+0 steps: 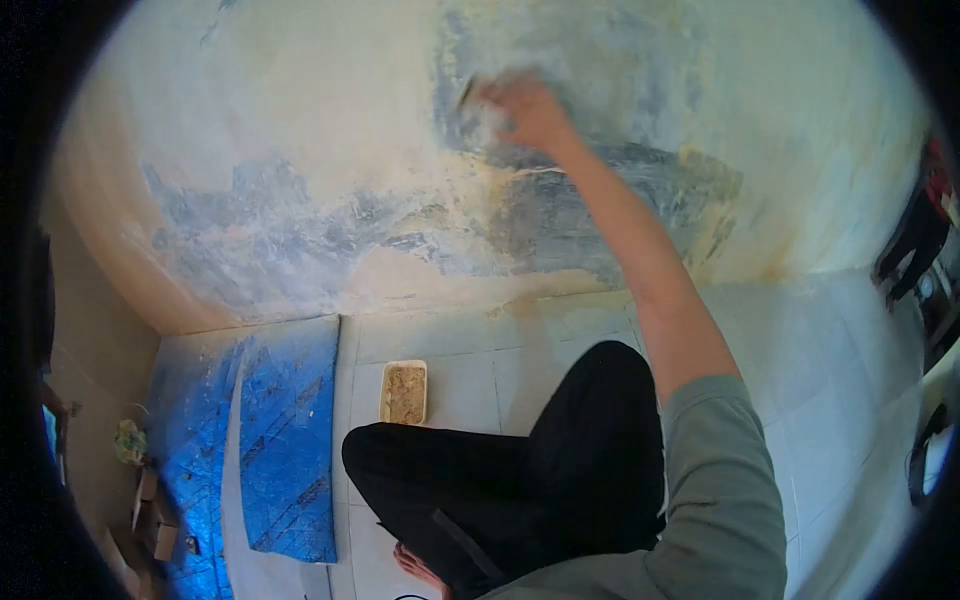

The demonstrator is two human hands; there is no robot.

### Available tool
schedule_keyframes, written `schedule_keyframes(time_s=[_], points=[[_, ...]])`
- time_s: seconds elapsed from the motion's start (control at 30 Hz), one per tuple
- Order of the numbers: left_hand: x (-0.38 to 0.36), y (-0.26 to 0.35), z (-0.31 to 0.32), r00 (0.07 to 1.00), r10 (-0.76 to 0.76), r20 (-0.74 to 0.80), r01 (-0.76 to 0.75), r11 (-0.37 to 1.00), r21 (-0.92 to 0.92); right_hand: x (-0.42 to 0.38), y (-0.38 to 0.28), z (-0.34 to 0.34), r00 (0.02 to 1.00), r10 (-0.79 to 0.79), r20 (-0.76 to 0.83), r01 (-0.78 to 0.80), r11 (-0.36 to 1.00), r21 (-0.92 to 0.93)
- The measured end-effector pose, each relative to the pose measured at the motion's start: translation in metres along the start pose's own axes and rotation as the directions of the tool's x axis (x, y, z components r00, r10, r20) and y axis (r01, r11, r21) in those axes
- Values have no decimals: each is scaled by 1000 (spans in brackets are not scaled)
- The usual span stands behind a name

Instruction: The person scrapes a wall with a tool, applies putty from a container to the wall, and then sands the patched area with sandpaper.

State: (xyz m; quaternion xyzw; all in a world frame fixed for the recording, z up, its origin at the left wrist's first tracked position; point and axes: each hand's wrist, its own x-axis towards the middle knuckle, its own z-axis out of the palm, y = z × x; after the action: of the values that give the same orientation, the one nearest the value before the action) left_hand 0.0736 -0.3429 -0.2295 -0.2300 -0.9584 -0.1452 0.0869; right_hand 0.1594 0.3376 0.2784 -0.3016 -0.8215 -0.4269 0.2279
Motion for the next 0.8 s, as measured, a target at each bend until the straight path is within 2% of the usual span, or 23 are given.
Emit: schedule_keyframes(time_s=[0.03, 0.1, 0.13, 0.2, 0.23, 0.27, 0.3, 0.33, 0.37, 0.4, 0.43, 0.47, 0.5, 0.53, 0.6, 0.63, 0.67, 0.7, 0.73, 0.77, 0.8], points=[[-1, -10, 13, 1000, -12, 11, 12, 1000, -13, 14, 11, -5, 971, 221, -94, -218, 975, 41], [-8, -32, 47, 999, 31, -10, -30, 991, 130, 37, 32, 8, 777, 534, -332, -558, 829, 27], [-9, -29, 40, 993, 97, -62, -85, 981, 177, 42, 23, 10, 803, 503, -321, -529, 849, 8], [-7, -7, 10, 998, 53, 17, -55, 995, 87, 37, 1, 11, 906, 252, -339, -234, 968, 95], [-3, -2, -1, 999, 20, 50, -21, 1000, 15, 37, -8, 11, 919, 237, -316, -218, 971, 94], [-7, 0, -5, 997, 12, 81, -14, 1000, 25, 36, -14, 12, 963, -140, -228, 145, 989, 4], [-9, -3, -7, 992, 5, 130, -13, 998, 55, 30, -21, 13, 864, -488, -121, 488, 872, -34], [-3, 3, -4, 987, 2, 158, -13, 997, 70, 35, -14, 18, 878, -467, -107, 448, 880, -158], [3, 9, -8, 987, 8, 160, -20, 997, 75, 44, -10, 18, 881, -461, -102, 444, 883, -154], [5, 14, -15, 982, -16, 191, -8, 992, 124, 51, -5, 18, 980, -100, -173, 79, 989, -122], [4, 17, -19, 975, -40, 220, 2, 985, 170, 54, 0, 14, 935, 273, -227, -296, 952, -75], [-2, 15, -14, 972, -24, 233, -18, 984, 177, 54, -1, 3, 937, 281, -208, -303, 949, -84], [-8, 10, 4, 942, -128, 312, 64, 976, 210, 60, -8, -12, 806, 552, -212, -504, 829, 242], [-3, 4, 9, 898, -227, 378, 137, 958, 252, 62, -15, -18, 612, 780, -129, -620, 575, 534], [-4, -9, 8, 933, -137, 332, 48, 964, 263, 53, -31, -13, 843, 378, -382, -296, 920, 255], [-6, -1, 12, 957, -76, 279, 1, 966, 259, 51, -28, -10, 845, 365, -391, -288, 926, 243], [-10, 2, 12, 956, -80, 282, 6, 968, 252, 47, -30, -5, 949, -35, -315, 62, 995, 76], [-9, 1, 13, 973, -40, 227, -14, 973, 232, 47, -31, -3, 890, -419, -180, 417, 908, -50], [-7, -1, 18, 986, -1, 165, -34, 976, 214, 53, -28, -6, 888, -418, -192, 416, 908, -55], [-8, -6, 19, 994, 36, 107, -58, 977, 207, 55, -25, -8, 973, -157, -170, 156, 988, -19], [-3, -1, 10, 994, 28, 104, -51, 975, 215, 57, -21, -3, 984, 115, -133, -115, 993, 12]])
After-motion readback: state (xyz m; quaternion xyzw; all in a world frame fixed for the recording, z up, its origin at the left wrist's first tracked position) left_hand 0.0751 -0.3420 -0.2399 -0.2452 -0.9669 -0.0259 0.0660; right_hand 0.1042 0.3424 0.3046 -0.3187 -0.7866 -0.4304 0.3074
